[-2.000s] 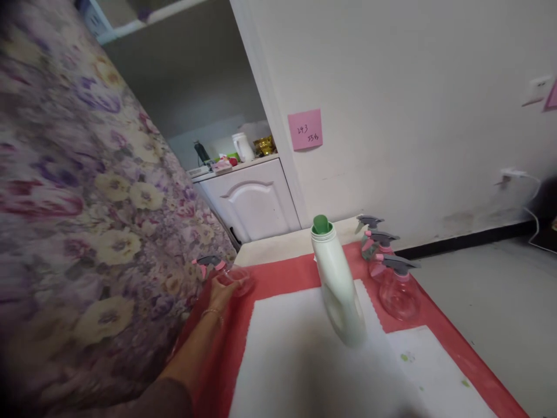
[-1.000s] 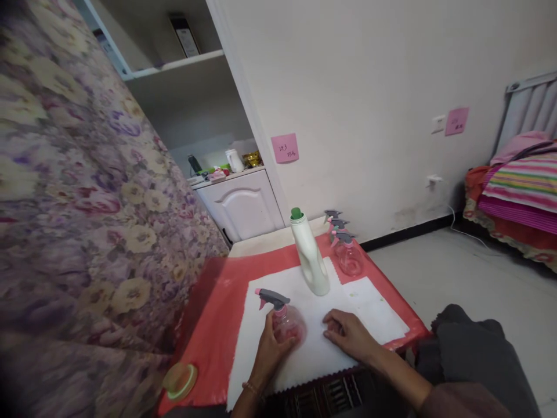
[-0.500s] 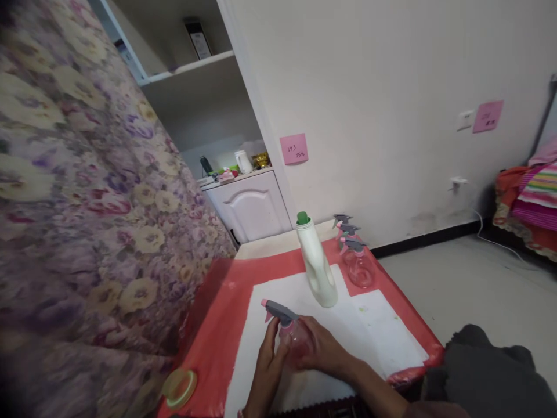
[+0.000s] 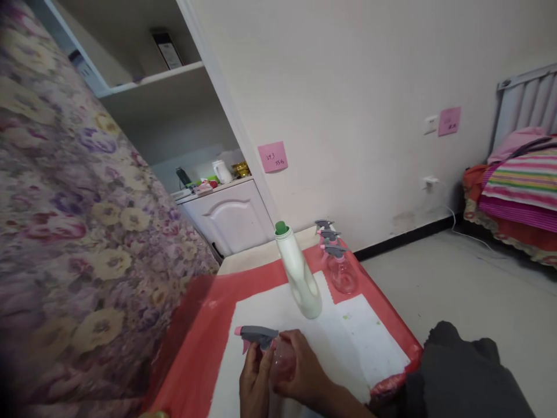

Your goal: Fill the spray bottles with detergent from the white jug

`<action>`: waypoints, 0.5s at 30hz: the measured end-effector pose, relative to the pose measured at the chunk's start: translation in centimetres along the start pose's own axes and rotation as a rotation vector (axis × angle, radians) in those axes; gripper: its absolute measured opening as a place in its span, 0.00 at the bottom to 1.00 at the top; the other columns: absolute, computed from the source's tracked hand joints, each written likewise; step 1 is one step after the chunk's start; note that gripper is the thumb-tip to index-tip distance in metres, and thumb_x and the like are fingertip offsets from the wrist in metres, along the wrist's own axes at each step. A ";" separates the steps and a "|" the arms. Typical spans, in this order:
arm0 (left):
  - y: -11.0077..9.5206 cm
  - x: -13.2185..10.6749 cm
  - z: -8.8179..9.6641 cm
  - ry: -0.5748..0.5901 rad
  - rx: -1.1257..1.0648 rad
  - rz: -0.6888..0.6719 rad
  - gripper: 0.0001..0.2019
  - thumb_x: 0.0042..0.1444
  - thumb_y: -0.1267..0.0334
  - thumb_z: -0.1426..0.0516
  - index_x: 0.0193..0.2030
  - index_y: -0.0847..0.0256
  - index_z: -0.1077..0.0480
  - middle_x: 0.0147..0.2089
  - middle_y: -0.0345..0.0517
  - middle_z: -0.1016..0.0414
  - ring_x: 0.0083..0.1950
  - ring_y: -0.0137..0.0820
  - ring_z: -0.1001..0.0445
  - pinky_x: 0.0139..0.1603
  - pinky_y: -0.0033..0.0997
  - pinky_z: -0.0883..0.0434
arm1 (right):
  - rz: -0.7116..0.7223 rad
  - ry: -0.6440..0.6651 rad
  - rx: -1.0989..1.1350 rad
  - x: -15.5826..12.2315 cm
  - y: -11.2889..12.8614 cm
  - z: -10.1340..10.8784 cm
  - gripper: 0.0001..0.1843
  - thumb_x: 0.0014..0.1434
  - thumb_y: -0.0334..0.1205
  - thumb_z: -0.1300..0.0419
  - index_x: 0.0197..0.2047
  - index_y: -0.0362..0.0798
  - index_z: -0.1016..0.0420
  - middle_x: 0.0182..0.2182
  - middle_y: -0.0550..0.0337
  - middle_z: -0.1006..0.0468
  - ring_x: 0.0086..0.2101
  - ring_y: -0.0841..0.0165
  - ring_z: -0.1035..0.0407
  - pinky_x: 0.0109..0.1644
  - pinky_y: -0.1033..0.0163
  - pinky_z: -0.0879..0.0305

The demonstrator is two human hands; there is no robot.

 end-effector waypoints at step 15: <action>0.8 -0.8 -0.5 0.027 -0.014 0.038 0.26 0.47 0.47 0.38 0.52 0.54 0.26 0.57 0.47 0.22 0.67 0.48 0.35 0.66 0.40 0.35 | -0.029 -0.109 -0.151 -1.8 0.6 0.0 0.38 0.35 0.31 0.34 0.51 0.52 0.38 0.46 0.53 0.31 0.47 0.53 0.33 0.53 0.50 0.34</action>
Point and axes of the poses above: each hand's wrist, its own x-axis towards the middle knuckle, its own z-axis out of the back of the hand, y = z × x, the point moved 3 cm from there along x, towards the middle knuckle
